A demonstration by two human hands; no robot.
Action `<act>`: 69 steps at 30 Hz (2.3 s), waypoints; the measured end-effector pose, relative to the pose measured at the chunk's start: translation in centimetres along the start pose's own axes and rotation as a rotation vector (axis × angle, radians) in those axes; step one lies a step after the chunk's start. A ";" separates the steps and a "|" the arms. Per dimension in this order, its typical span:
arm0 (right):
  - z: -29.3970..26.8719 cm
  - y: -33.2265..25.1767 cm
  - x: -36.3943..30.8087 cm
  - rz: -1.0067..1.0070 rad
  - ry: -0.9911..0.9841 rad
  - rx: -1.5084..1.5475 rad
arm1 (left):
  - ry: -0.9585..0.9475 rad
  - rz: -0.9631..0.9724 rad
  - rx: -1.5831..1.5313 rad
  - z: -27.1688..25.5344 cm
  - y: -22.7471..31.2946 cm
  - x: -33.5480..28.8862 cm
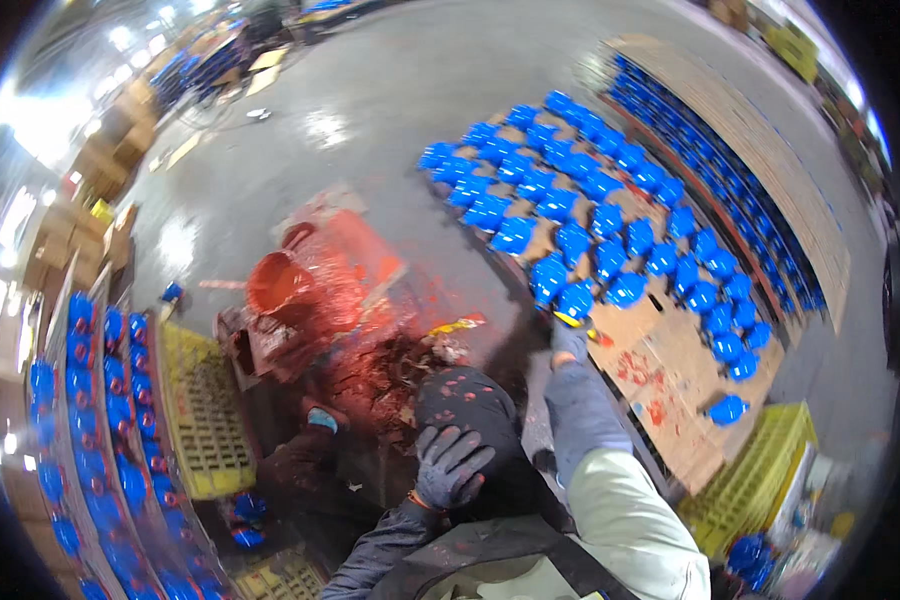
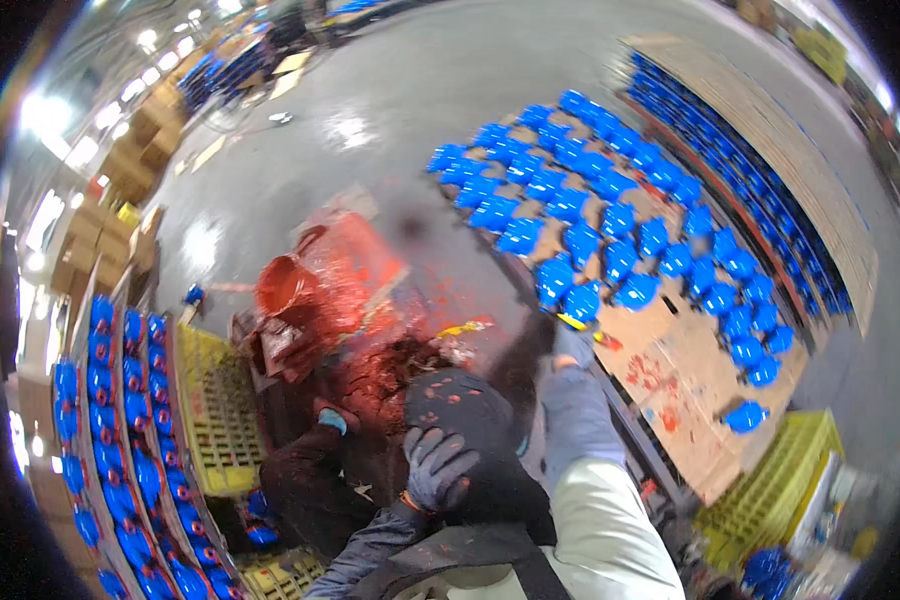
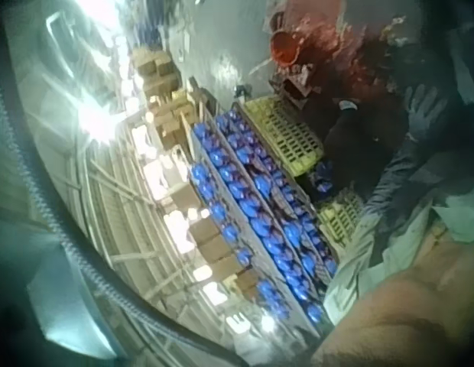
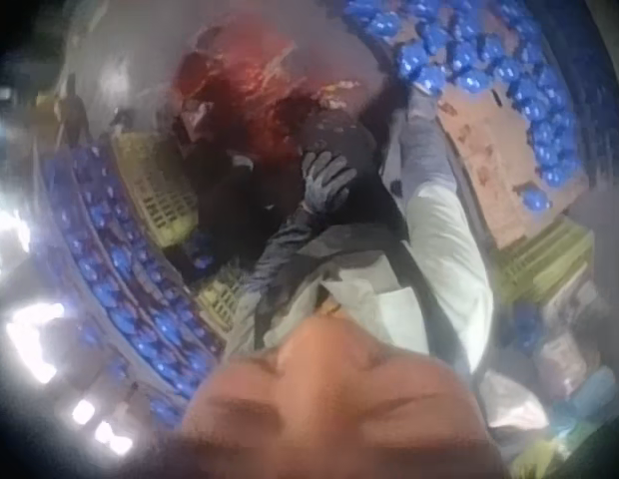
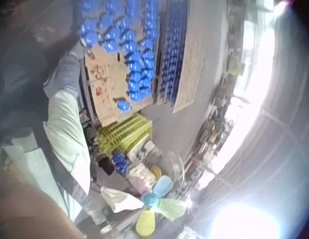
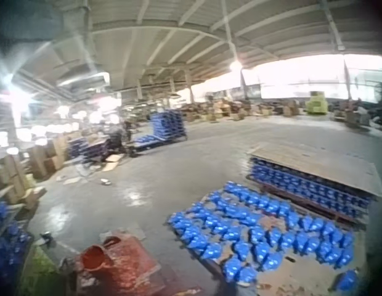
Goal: The person applies red or orange paint or sealant to blue metal components with a brush, then stacks the painted components onto a pallet.
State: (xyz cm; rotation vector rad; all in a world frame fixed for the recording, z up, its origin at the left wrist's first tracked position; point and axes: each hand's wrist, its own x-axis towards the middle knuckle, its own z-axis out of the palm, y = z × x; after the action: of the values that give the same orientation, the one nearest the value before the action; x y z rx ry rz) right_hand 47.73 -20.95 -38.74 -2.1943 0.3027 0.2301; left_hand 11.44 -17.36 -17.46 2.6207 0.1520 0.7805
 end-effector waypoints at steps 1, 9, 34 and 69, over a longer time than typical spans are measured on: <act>-0.2 0.8 0.6 -0.229 -0.088 -0.034 | 0.032 -0.034 0.049 0.0 0.0 -0.2; -9.9 8.0 4.6 -0.388 -0.100 0.162 | 0.128 -0.027 -0.087 -0.1 0.3 -1.1; -19.5 -26.6 -36.4 -1.325 -0.906 0.666 | 0.411 0.147 -2.156 -25.5 -10.6 6.1; 7.5 -29.8 -31.7 -0.415 -1.097 0.619 | 1.151 -0.064 -1.709 -25.4 -16.4 -2.1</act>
State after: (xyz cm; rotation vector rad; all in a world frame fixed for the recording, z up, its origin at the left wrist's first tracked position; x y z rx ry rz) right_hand 26.00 6.62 -12.00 -1.2249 -0.6106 0.9045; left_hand -4.00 5.91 -5.77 0.4475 -0.1085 1.3674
